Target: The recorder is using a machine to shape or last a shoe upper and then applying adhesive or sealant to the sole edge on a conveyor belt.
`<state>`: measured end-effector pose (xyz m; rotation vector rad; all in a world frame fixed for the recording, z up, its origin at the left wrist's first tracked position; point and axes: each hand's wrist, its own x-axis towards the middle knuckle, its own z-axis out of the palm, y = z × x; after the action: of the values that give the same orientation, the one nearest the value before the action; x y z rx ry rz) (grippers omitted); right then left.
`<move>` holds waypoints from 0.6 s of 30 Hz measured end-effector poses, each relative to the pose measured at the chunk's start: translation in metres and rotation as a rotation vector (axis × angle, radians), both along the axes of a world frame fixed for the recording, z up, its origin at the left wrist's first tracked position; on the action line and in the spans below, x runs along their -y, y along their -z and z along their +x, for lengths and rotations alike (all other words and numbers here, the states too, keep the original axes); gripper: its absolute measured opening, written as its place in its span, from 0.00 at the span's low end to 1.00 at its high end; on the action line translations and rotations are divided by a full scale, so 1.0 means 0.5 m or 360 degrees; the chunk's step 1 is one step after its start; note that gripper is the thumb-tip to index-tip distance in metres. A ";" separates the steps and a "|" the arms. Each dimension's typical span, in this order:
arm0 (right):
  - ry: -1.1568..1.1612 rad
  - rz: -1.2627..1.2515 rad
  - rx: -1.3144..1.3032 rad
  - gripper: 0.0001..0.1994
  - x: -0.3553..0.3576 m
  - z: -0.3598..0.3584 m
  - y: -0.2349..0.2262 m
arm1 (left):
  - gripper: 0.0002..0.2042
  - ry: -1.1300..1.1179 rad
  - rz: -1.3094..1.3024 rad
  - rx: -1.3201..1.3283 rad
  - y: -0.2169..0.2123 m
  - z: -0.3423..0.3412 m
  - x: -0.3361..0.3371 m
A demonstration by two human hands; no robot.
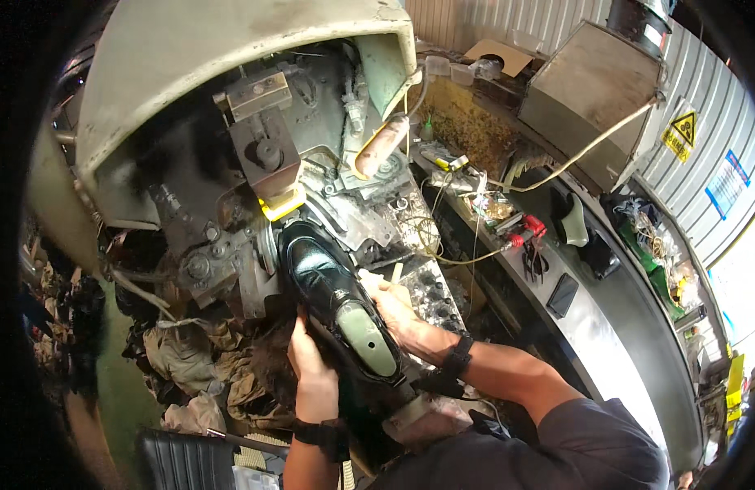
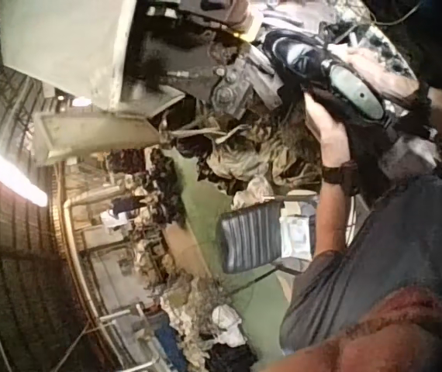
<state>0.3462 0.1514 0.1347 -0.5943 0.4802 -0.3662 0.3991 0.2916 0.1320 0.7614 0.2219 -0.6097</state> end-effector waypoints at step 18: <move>-0.0054 0.0148 0.0019 0.11 0.030 0.061 0.085 | 0.20 -0.0303 0.0184 0.0075 0.106 0.032 0.045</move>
<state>0.3765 0.1365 0.0923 -0.5095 0.4724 -0.3131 0.4148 0.2690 0.0789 0.8541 0.2843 -0.4007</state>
